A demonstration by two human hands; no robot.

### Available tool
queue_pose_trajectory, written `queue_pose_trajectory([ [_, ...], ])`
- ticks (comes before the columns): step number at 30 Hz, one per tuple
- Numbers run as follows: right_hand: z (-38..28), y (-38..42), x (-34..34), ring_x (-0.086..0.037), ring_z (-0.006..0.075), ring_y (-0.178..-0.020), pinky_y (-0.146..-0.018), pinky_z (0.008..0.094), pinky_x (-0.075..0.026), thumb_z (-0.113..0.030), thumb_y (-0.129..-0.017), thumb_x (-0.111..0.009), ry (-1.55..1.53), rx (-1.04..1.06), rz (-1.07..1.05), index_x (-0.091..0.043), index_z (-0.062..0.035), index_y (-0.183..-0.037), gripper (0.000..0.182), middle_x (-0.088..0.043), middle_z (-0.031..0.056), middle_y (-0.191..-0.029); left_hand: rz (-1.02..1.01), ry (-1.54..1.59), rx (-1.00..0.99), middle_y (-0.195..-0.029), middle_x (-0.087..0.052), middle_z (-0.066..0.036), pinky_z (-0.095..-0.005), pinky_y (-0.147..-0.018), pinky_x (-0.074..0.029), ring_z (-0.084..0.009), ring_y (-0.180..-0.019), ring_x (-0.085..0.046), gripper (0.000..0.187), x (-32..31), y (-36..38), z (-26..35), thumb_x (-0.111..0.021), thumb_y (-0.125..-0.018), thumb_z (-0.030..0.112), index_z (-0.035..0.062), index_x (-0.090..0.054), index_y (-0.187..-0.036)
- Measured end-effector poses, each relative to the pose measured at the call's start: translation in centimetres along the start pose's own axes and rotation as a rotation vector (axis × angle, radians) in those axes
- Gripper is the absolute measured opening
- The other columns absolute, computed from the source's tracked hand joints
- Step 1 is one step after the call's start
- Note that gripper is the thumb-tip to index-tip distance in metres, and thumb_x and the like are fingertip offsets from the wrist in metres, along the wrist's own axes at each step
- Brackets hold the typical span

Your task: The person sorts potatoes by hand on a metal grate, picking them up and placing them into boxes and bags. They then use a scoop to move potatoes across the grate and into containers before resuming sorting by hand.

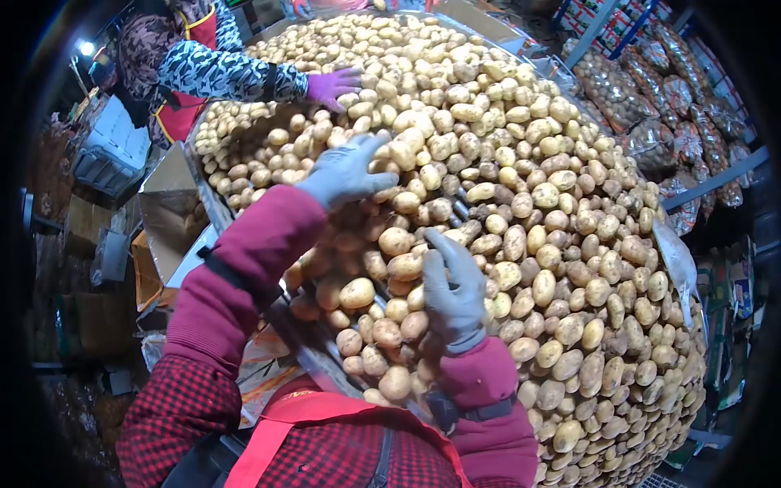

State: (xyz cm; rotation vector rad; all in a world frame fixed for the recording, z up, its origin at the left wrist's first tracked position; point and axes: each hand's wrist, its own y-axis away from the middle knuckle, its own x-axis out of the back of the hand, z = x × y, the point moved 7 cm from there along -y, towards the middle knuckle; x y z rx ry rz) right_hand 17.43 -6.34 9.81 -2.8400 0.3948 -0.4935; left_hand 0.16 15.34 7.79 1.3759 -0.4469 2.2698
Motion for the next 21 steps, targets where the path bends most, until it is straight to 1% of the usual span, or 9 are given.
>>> queue_pose_trajectory([
  [1,0.5,-0.3,0.0,-0.07,0.0273,-0.114,-0.102,0.0367,-0.053,-0.014,-0.102,-0.064,0.01,0.028,0.013,-0.071,0.0015,-0.129,0.031,-0.073,0.0186,-0.122,-0.098,-0.098,0.059,-0.146,-0.055,-0.022,-0.0491,-0.112,-0.046,-0.0401,-0.134,-0.056,0.088,-2.0,-1.9,-0.3,-0.075,-0.083,0.059,0.0129,-0.05,-0.154],
  [2,0.4,-0.6,0.1,-0.071,0.0295,-0.115,-0.102,0.0386,-0.053,-0.013,-0.101,-0.064,0.081,0.041,0.003,-0.072,0.0011,-0.127,0.031,-0.074,0.0194,-0.121,-0.036,-0.109,0.083,-0.143,-0.056,-0.021,-0.05,-0.111,-0.047,-0.0399,-0.133,-0.057,0.09,-2.6,-2.9,0.0,-0.079,-0.079,0.058,0.0133,-0.052,-0.152],
  [6,1.1,-0.9,0.0,-0.071,0.0344,-0.113,-0.099,0.0418,-0.054,-0.015,-0.1,-0.067,0.125,0.095,-0.033,-0.073,-0.0011,-0.125,0.029,-0.074,0.0189,-0.12,-0.214,-0.14,0.099,-0.146,-0.056,-0.019,-0.0475,-0.113,-0.046,-0.0383,-0.134,-0.057,0.079,-3.6,-3.9,1.1,-0.08,-0.08,0.049,0.0131,-0.058,-0.146],
  [9,1.1,-0.9,0.3,-0.071,0.0342,-0.113,-0.1,0.0416,-0.054,-0.014,-0.1,-0.067,0.132,0.12,-0.004,-0.073,-0.0007,-0.124,0.029,-0.074,0.0193,-0.12,-0.138,-0.023,0.014,-0.149,-0.055,-0.017,-0.0467,-0.113,-0.046,-0.0377,-0.134,-0.057,0.074,-3.5,-1.9,0.2,-0.08,-0.081,0.046,0.0176,-0.059,-0.145],
  [10,1.1,-0.9,0.3,-0.071,0.0342,-0.113,-0.1,0.0416,-0.054,-0.014,-0.1,-0.067,0.131,0.111,-0.001,-0.073,-0.0007,-0.124,0.029,-0.074,0.0193,-0.12,-0.078,0.057,-0.004,-0.153,-0.053,-0.015,-0.0472,-0.113,-0.047,-0.0387,-0.134,-0.057,0.062,-3.0,-0.5,0.2,-0.081,-0.081,0.041,0.0227,-0.066,-0.138],
  [14,1.1,-0.9,0.2,-0.07,0.0338,-0.114,-0.1,0.0413,-0.054,-0.015,-0.1,-0.067,0.131,0.069,-0.024,-0.072,0.0001,-0.125,0.03,-0.074,0.02,-0.121,-0.119,0.038,-0.138,-0.16,-0.047,-0.015,-0.0482,-0.115,-0.047,-0.0422,-0.136,-0.055,0.043,-2.5,4.6,1.7,-0.083,-0.08,0.03,0.0247,-0.076,-0.122],
  [15,1.1,-0.9,0.0,-0.07,0.0337,-0.114,-0.1,0.0413,-0.054,-0.015,-0.1,-0.067,0.129,0.055,-0.02,-0.072,0.0004,-0.126,0.031,-0.073,0.0203,-0.122,-0.203,-0.059,-0.199,-0.161,-0.045,-0.017,-0.0502,-0.112,-0.049,-0.0443,-0.136,-0.054,0.048,-2.5,5.7,2.5,-0.081,-0.082,0.033,0.0223,-0.072,-0.128],
  [17,1.5,-0.9,-0.3,-0.07,0.0326,-0.114,-0.1,0.0403,-0.054,-0.014,-0.1,-0.066,0.094,0.02,-0.004,-0.071,0.0013,-0.128,0.033,-0.073,0.0201,-0.123,-0.115,0.16,-0.084,-0.164,-0.039,-0.019,-0.0506,-0.113,-0.048,-0.0449,-0.137,-0.053,0.046,-3.4,7.0,1.4,-0.082,-0.082,0.031,0.0213,-0.073,-0.126],
  [21,1.2,-1.0,-0.3,-0.07,0.0269,-0.116,-0.101,0.0368,-0.053,-0.015,-0.101,-0.066,0.061,-0.02,0.0,-0.07,0.0023,-0.13,0.034,-0.073,0.018,-0.125,-0.113,0.148,-0.033,-0.167,-0.035,-0.019,-0.0489,-0.114,-0.048,-0.042,-0.139,-0.053,0.047,-4.4,7.2,1.0,-0.084,-0.081,0.027,0.019,-0.073,-0.126],
])
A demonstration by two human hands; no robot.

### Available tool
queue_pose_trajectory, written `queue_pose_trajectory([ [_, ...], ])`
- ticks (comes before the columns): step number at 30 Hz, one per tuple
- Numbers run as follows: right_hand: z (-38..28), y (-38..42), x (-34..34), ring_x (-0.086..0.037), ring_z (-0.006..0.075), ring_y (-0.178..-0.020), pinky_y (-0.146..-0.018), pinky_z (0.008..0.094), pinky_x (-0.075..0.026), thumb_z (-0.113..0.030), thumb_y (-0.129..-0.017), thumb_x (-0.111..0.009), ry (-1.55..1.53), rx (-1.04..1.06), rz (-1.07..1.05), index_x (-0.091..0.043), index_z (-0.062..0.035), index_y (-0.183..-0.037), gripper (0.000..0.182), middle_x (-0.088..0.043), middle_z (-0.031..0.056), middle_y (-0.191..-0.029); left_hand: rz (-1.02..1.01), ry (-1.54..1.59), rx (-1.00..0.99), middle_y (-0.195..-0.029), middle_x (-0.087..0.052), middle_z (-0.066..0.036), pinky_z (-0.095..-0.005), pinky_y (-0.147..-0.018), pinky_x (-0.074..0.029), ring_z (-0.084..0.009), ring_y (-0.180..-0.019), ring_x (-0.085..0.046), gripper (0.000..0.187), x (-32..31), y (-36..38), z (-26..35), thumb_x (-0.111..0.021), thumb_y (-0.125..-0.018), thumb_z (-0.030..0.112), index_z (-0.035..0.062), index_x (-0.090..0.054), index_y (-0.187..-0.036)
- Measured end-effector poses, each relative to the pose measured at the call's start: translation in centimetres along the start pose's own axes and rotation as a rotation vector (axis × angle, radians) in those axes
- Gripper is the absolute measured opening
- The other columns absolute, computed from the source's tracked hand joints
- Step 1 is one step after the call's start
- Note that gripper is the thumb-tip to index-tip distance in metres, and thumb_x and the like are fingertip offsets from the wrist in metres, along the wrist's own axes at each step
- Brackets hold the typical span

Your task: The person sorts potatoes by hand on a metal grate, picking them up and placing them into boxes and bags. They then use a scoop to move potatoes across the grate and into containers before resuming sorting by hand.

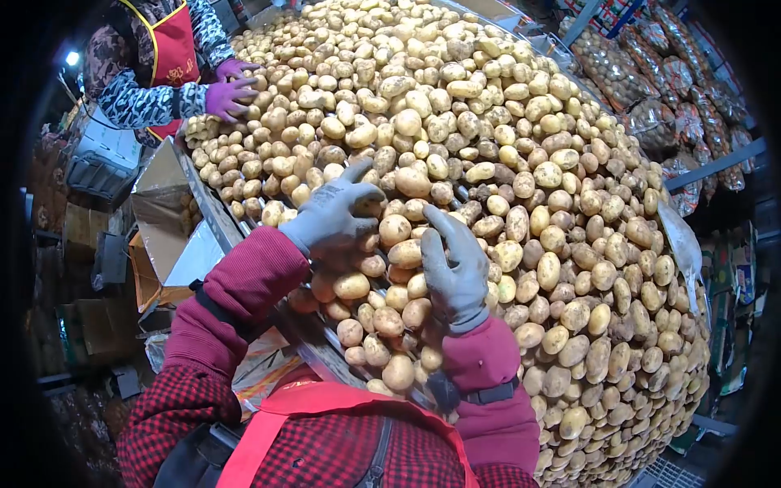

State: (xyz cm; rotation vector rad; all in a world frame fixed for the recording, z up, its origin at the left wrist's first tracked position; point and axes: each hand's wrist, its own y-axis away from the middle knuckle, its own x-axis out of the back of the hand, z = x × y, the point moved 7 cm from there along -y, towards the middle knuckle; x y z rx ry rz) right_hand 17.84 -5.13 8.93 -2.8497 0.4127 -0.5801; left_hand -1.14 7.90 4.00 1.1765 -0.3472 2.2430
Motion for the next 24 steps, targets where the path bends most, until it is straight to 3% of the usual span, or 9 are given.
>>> queue_pose_trajectory([
  [3,1.4,1.0,0.8,-0.069,0.0243,-0.117,-0.103,0.0363,-0.053,-0.016,-0.103,-0.065,-0.152,-0.099,0.047,-0.068,0.0027,-0.133,0.035,-0.072,0.0163,-0.127,0.051,0.312,-0.029,-0.167,-0.036,-0.014,-0.041,-0.113,-0.048,-0.033,-0.145,-0.048,0.054,0.8,0.9,-2.3,-0.085,-0.085,0.021,0.0119,-0.067,-0.134],
  [4,1.9,1.4,1.1,-0.069,0.024,-0.117,-0.103,0.0366,-0.053,-0.016,-0.103,-0.065,-0.212,-0.181,0.068,-0.067,0.0028,-0.134,0.036,-0.072,0.0162,-0.128,0.103,0.963,0.057,-0.167,-0.036,-0.01,-0.0364,-0.104,-0.053,-0.0257,-0.135,-0.057,0.046,0.3,1.8,-3.1,-0.081,-0.09,0.017,0.0058,-0.067,-0.132],
  [7,-0.2,1.6,1.2,-0.067,0.0288,-0.121,-0.105,0.0398,-0.051,-0.018,-0.099,-0.069,0.031,-0.032,-0.026,-0.066,-0.0025,-0.138,0.042,-0.07,0.0173,-0.131,0.085,1.31,0.305,-0.14,-0.06,-0.009,-0.0329,-0.093,-0.057,-0.0171,-0.11,-0.069,0.042,2.6,5.7,-1.6,-0.075,-0.095,0.016,0.0062,-0.065,-0.134],
  [10,-1.9,1.6,0.1,-0.064,0.0354,-0.123,-0.108,0.0445,-0.049,-0.024,-0.096,-0.073,0.35,0.107,-0.147,-0.064,-0.007,-0.14,0.048,-0.069,0.017,-0.132,0.053,1.627,0.342,-0.133,-0.062,-0.007,-0.0316,-0.092,-0.059,-0.0173,-0.111,-0.067,0.05,2.2,7.6,-2.3,-0.076,-0.092,0.005,0.0064,-0.06,-0.139],
  [11,-1.9,1.6,-0.3,-0.064,0.0357,-0.122,-0.108,0.0449,-0.049,-0.025,-0.096,-0.073,0.391,0.143,-0.153,-0.065,-0.0073,-0.139,0.048,-0.069,0.0169,-0.131,0.063,1.626,0.34,-0.133,-0.062,-0.007,-0.0316,-0.092,-0.059,-0.0173,-0.111,-0.067,0.05,1.0,8.1,-3.2,-0.076,-0.092,0.005,0.0064,-0.06,-0.139],
  [13,-1.8,1.4,-0.9,-0.064,0.0361,-0.122,-0.107,0.0456,-0.049,-0.026,-0.095,-0.074,0.414,0.185,-0.142,-0.065,-0.008,-0.139,0.048,-0.069,0.0162,-0.131,0.391,0.785,-0.34,-0.137,-0.06,-0.009,-0.0325,-0.094,-0.06,-0.0186,-0.111,-0.067,0.053,3.5,9.3,-1.6,-0.076,-0.088,-0.004,0.0047,-0.06,-0.138],
  [14,-1.7,1.2,-1.0,-0.064,0.0363,-0.123,-0.107,0.0458,-0.049,-0.026,-0.095,-0.074,0.383,0.133,-0.154,-0.065,-0.008,-0.139,0.048,-0.069,0.0162,-0.132,0.312,0.608,-0.328,-0.144,-0.057,-0.011,-0.0325,-0.095,-0.06,-0.0192,-0.112,-0.067,0.062,3.9,9.6,-1.3,-0.074,-0.085,-0.011,0.0037,-0.056,-0.142],
  [20,-1.3,1.3,-1.6,-0.066,0.0367,-0.116,-0.101,0.046,-0.051,-0.023,-0.095,-0.074,0.437,0.177,-0.14,-0.068,-0.0063,-0.134,0.043,-0.071,0.0169,-0.124,0.09,2.026,0.173,-0.138,-0.058,-0.012,-0.0245,-0.066,-0.053,-0.0152,-0.092,-0.065,0.061,2.1,9.3,-1.3,-0.067,-0.104,0.025,0.0133,-0.039,-0.157],
  [24,-1.4,1.7,-1.6,-0.069,0.0354,-0.113,-0.098,0.0446,-0.054,-0.02,-0.095,-0.073,0.559,0.356,-0.105,-0.071,-0.0048,-0.129,0.038,-0.073,0.0157,-0.122,0.255,1.644,0.161,-0.111,-0.065,-0.006,-0.0247,-0.058,-0.053,-0.0102,-0.087,-0.064,0.061,2.9,10.8,-5.8,-0.073,-0.101,0.035,0.0152,-0.047,-0.153],
])
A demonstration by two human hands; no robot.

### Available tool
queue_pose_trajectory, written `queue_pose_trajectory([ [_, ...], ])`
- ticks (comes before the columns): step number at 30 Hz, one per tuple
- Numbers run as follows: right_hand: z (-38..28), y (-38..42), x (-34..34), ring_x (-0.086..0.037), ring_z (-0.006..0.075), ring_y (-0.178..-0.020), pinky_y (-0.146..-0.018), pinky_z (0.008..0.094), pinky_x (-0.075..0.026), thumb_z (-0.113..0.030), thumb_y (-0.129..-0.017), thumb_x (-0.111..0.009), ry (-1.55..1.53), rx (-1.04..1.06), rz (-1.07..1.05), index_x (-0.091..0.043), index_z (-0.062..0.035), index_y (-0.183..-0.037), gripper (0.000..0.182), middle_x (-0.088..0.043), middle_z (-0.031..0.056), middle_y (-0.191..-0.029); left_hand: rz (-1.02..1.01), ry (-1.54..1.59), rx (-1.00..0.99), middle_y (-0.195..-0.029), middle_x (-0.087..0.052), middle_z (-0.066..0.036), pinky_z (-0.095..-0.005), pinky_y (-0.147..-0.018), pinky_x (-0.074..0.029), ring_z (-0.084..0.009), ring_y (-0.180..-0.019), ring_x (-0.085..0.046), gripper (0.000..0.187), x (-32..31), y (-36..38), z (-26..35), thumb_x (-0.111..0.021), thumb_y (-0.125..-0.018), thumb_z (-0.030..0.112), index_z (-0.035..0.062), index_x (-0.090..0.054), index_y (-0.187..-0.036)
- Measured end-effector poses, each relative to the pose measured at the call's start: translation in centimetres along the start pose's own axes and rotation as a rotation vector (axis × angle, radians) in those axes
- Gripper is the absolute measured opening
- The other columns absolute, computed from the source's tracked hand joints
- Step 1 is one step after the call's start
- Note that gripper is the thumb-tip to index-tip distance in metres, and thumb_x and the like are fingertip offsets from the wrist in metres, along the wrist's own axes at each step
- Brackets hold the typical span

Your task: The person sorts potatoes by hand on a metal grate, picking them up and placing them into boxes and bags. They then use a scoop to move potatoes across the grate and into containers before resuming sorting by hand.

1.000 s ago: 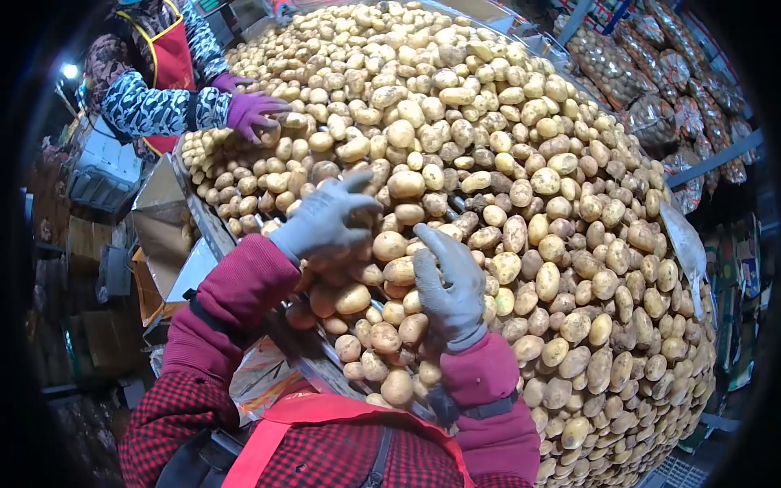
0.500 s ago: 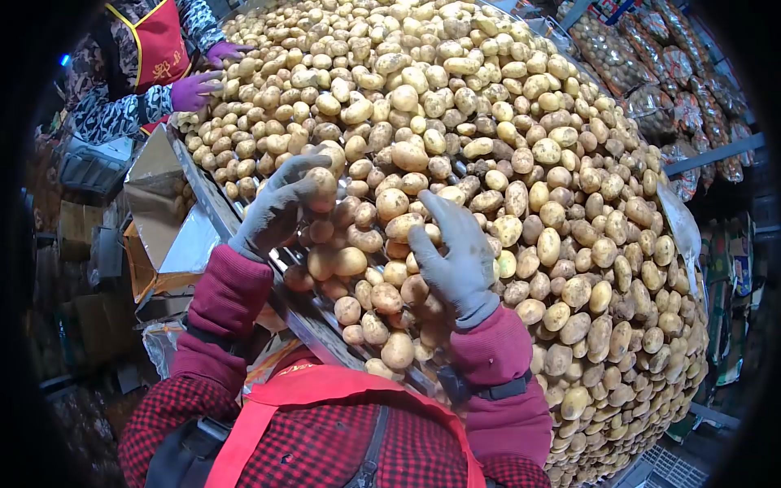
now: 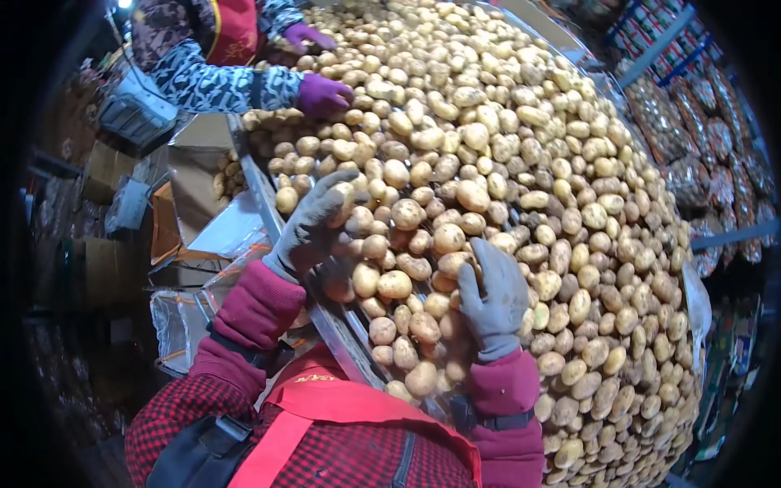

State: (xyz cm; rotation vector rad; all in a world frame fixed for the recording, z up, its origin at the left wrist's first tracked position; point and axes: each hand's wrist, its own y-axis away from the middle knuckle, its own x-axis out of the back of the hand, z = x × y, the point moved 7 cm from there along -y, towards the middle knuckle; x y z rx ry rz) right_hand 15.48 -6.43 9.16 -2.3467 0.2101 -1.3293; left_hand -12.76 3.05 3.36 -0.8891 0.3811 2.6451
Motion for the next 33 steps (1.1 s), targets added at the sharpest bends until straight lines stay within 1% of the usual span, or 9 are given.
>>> queue_pose_trajectory([
  [6,0.6,0.2,-0.1,-0.07,0.0353,-0.113,-0.1,0.0449,-0.054,-0.018,-0.095,-0.073,-0.013,-0.059,-0.008,-0.071,-0.0038,-0.128,0.037,-0.073,0.0164,-0.123,0.504,-0.165,-0.395,-0.111,-0.065,-0.006,-0.0214,-0.058,-0.047,-0.0108,-0.076,-0.062,0.057,15.2,4.8,7.6,-0.067,-0.103,0.04,0.0137,-0.049,-0.15],
  [10,0.3,0.1,-0.1,-0.07,0.0351,-0.113,-0.1,0.045,-0.054,-0.018,-0.095,-0.072,0.015,-0.038,-0.013,-0.071,-0.0029,-0.128,0.037,-0.073,0.0167,-0.123,0.962,-0.167,-0.289,-0.109,-0.065,-0.006,-0.0275,-0.057,-0.05,-0.018,-0.078,-0.065,0.048,28.3,7.9,11.1,-0.069,-0.101,0.038,0.0176,-0.056,-0.142],
  [15,0.4,0.1,-0.3,-0.069,0.035,-0.113,-0.099,0.0449,-0.054,-0.019,-0.096,-0.071,0.04,-0.029,-0.025,-0.071,-0.0056,-0.128,0.035,-0.073,0.0154,-0.122,1.252,-0.296,-0.312,-0.128,-0.064,-0.012,-0.044,-0.083,-0.058,-0.0283,-0.107,-0.066,0.055,36.4,9.3,13.1,-0.074,-0.094,0.029,0.0194,-0.055,-0.145],
  [16,0.0,-0.1,-0.1,-0.069,0.0353,-0.113,-0.099,0.0449,-0.054,-0.019,-0.096,-0.071,0.038,-0.019,-0.017,-0.072,-0.0063,-0.127,0.034,-0.073,0.0153,-0.121,1.258,-0.41,-0.165,-0.141,-0.059,-0.013,-0.0425,-0.086,-0.059,-0.0275,-0.115,-0.065,0.074,36.9,9.1,13.6,-0.075,-0.093,0.026,0.0173,-0.039,-0.158],
  [19,0.1,-0.2,-0.1,-0.069,0.0357,-0.113,-0.098,0.0447,-0.054,-0.019,-0.095,-0.071,0.061,-0.037,-0.027,-0.072,-0.0067,-0.127,0.034,-0.073,0.0152,-0.121,1.258,-0.887,-0.143,-0.139,-0.062,-0.013,-0.0385,-0.091,-0.057,-0.024,-0.109,-0.067,0.073,32.0,7.1,14.5,-0.075,-0.094,0.026,0.0127,-0.041,-0.158],
  [21,0.0,-0.3,0.0,-0.069,0.0358,-0.112,-0.098,0.0444,-0.054,-0.018,-0.095,-0.071,0.053,-0.032,-0.024,-0.072,-0.007,-0.126,0.034,-0.073,0.0152,-0.121,0.935,-1.333,-0.618,-0.135,-0.066,-0.014,-0.0358,-0.094,-0.056,-0.0216,-0.106,-0.069,0.063,26.4,4.7,14.7,-0.073,-0.095,0.025,0.0065,-0.052,-0.151],
  [23,0.0,-0.3,0.0,-0.069,0.0358,-0.112,-0.097,0.0444,-0.055,-0.018,-0.095,-0.071,0.057,-0.036,-0.022,-0.072,-0.0071,-0.127,0.034,-0.073,0.0151,-0.121,0.681,-1.456,-0.739,-0.134,-0.068,-0.018,-0.0381,-0.103,-0.053,-0.0293,-0.117,-0.068,0.045,16.7,2.6,13.4,-0.071,-0.097,0.021,0.0043,-0.065,-0.138],
  [28,0.1,-0.3,0.1,-0.068,0.0355,-0.113,-0.098,0.0453,-0.054,-0.019,-0.095,-0.072,0.04,-0.03,-0.017,-0.072,-0.0069,-0.127,0.035,-0.073,0.0147,-0.121,-0.145,-1.5,-0.584,-0.131,-0.069,-0.016,-0.0384,-0.102,-0.054,-0.0294,-0.118,-0.069,0.055,-2.2,-1.9,6.0,-0.079,-0.093,0.029,0.0073,-0.063,-0.142],
  [33,0.4,-0.1,0.1,-0.068,0.0357,-0.111,-0.098,0.0451,-0.053,-0.021,-0.095,-0.071,0.044,0.001,0.04,-0.071,-0.0066,-0.127,0.036,-0.073,0.0149,-0.119,-0.46,-1.814,-0.151,-0.121,-0.068,-0.018,-0.0501,-0.095,-0.053,-0.0397,-0.113,-0.067,0.07,-6.5,-6.7,-2.1,-0.075,-0.085,0.054,0.0185,-0.06,-0.143],
])
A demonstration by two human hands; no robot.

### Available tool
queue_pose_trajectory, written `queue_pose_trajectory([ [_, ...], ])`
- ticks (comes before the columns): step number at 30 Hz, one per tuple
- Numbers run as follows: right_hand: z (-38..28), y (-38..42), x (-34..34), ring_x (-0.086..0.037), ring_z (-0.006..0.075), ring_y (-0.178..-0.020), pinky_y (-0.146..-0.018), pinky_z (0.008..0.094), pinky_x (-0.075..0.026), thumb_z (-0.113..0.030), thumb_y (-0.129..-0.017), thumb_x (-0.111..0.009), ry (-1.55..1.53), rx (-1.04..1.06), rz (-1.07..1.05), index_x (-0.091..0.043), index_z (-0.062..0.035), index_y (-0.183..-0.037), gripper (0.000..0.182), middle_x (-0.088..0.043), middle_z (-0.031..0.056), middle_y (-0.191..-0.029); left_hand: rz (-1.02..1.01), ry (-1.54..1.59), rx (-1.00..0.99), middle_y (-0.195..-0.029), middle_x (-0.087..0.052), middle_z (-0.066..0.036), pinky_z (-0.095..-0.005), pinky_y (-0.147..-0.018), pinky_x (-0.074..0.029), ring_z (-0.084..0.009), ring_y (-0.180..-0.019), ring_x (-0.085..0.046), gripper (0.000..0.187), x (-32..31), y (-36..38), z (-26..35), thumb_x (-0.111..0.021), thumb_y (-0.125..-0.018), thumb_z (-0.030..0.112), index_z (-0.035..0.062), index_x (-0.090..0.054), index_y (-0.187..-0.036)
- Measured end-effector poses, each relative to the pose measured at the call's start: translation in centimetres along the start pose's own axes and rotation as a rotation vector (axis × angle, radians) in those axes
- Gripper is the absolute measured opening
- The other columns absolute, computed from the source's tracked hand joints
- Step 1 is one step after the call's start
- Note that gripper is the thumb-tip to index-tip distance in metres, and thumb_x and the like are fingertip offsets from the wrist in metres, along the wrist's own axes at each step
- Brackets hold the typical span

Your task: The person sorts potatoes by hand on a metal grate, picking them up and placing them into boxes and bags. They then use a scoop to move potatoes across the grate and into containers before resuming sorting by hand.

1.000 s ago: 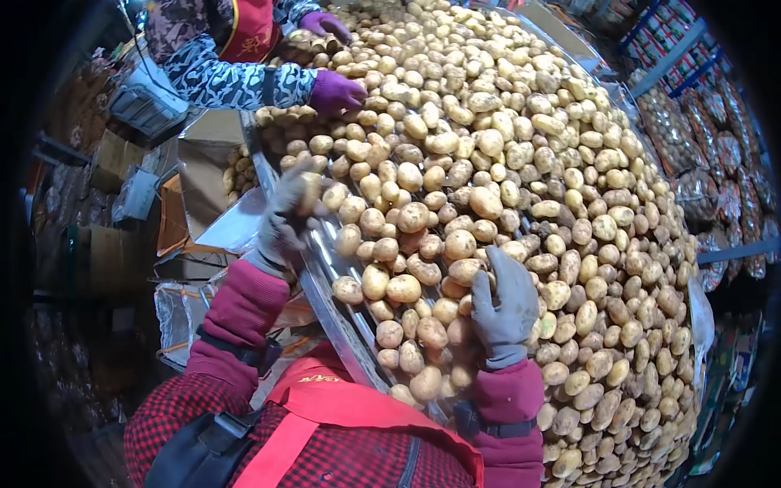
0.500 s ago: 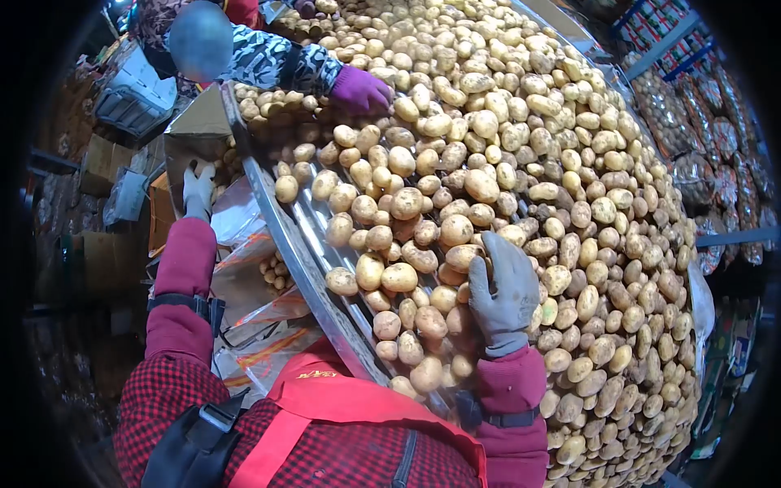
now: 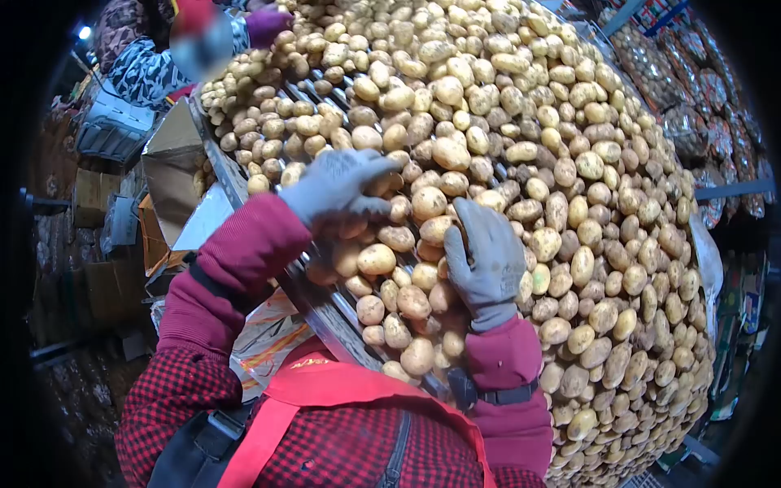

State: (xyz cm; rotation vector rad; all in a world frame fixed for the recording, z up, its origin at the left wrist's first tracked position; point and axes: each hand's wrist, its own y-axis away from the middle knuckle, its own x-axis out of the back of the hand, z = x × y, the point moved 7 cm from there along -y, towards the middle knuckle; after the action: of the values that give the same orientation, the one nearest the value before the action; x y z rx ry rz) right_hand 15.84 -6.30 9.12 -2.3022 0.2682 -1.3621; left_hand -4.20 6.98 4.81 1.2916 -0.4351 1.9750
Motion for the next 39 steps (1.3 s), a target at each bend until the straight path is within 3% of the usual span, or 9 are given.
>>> queue_pose_trajectory([
  [3,0.2,-0.1,0.1,-0.068,0.0359,-0.112,-0.098,0.0452,-0.053,-0.02,-0.095,-0.071,-0.013,-0.02,-0.028,-0.071,-0.0063,-0.127,0.035,-0.073,0.0154,-0.12,0.061,0.091,-0.018,-0.113,-0.071,-0.017,-0.0459,-0.091,-0.055,-0.0356,-0.107,-0.07,0.06,0.1,-0.8,-1.4,-0.076,-0.088,0.041,0.0179,-0.063,-0.141],
  [6,0.0,-0.1,0.2,-0.068,0.0362,-0.112,-0.098,0.0453,-0.053,-0.019,-0.095,-0.071,-0.02,-0.009,-0.004,-0.071,-0.006,-0.127,0.035,-0.073,0.0157,-0.12,0.066,1.312,0.419,-0.119,-0.066,-0.004,-0.0301,-0.086,-0.058,-0.0112,-0.104,-0.061,0.047,0.4,3.0,-3.3,-0.07,-0.099,0.011,0.009,-0.061,-0.145],
  [9,0.0,-0.1,0.1,-0.068,0.0361,-0.113,-0.098,0.0455,-0.053,-0.017,-0.095,-0.071,-0.026,-0.032,-0.021,-0.071,-0.0059,-0.128,0.035,-0.073,0.0156,-0.12,0.405,1.682,0.248,-0.128,-0.065,-0.01,-0.0353,-0.089,-0.061,-0.0181,-0.111,-0.066,0.048,1.8,7.7,-6.8,-0.066,-0.102,0.018,0.0059,-0.056,-0.148],
  [14,0.2,0.1,-0.4,-0.07,0.0352,-0.113,-0.1,0.0454,-0.054,-0.018,-0.095,-0.072,-0.02,-0.028,-0.03,-0.072,-0.0044,-0.128,0.036,-0.074,0.0165,-0.121,0.877,1.571,0.322,-0.125,-0.063,-0.011,-0.0271,-0.063,-0.052,-0.021,-0.081,-0.063,0.052,3.7,17.3,-13.9,-0.053,-0.11,0.034,0.0106,-0.045,-0.156],
  [19,0.0,0.0,-0.5,-0.07,0.0359,-0.112,-0.1,0.0457,-0.054,-0.018,-0.095,-0.071,-0.021,-0.018,-0.034,-0.072,-0.0033,-0.127,0.036,-0.074,0.0176,-0.12,1.33,1.306,0.811,-0.129,-0.063,-0.01,-0.0358,-0.067,-0.055,-0.0284,-0.086,-0.066,0.055,2.4,28.1,-27.3,-0.062,-0.104,0.032,0.0211,-0.045,-0.155],
  [23,0.1,0.3,-0.1,-0.071,0.0363,-0.108,-0.097,0.0457,-0.055,-0.018,-0.095,-0.071,-0.01,0.005,0.002,-0.072,-0.0035,-0.125,0.034,-0.074,0.0173,-0.117,1.036,0.731,1.128,-0.128,-0.064,-0.011,-0.0365,-0.08,-0.058,-0.0219,-0.096,-0.067,0.056,4.2,29.5,-31.0,-0.06,-0.105,0.027,0.0137,-0.045,-0.157],
  [31,5.1,-0.1,-0.9,-0.07,0.0158,-0.103,-0.09,0.0302,-0.055,-0.018,-0.102,-0.068,-0.772,-0.532,-0.122,-0.067,-0.0025,-0.137,0.039,-0.075,0.0103,-0.117,0.807,0.304,0.116,-0.136,-0.068,-0.013,-0.036,-0.109,-0.049,-0.0249,-0.125,-0.064,0.043,8.8,6.3,-12.8,-0.067,-0.101,0.015,0.0062,-0.063,-0.142],
  [35,5.9,0.1,-0.7,-0.066,0.0115,-0.109,-0.095,0.0273,-0.053,-0.013,-0.104,-0.063,-0.93,-0.584,-0.034,-0.066,0.0014,-0.137,0.035,-0.073,0.0089,-0.124,0.558,0.05,-0.099,-0.124,-0.07,-0.018,-0.0441,-0.102,-0.051,-0.0354,-0.118,-0.065,0.045,9.3,-7.0,-3.1,-0.07,-0.094,0.031,0.0082,-0.068,-0.133],
  [39,6.1,-0.1,0.1,-0.07,0.0166,-0.112,-0.098,0.0311,-0.054,-0.015,-0.102,-0.066,-0.882,-0.594,-0.021,-0.069,-0.0005,-0.134,0.035,-0.075,0.0128,-0.124,0.507,-0.186,-0.23,-0.145,-0.058,-0.018,-0.0535,-0.114,-0.037,-0.0397,-0.136,-0.052,0.062,7.5,-17.7,0.2,-0.071,-0.092,0.043,0.0154,-0.057,-0.146],
])
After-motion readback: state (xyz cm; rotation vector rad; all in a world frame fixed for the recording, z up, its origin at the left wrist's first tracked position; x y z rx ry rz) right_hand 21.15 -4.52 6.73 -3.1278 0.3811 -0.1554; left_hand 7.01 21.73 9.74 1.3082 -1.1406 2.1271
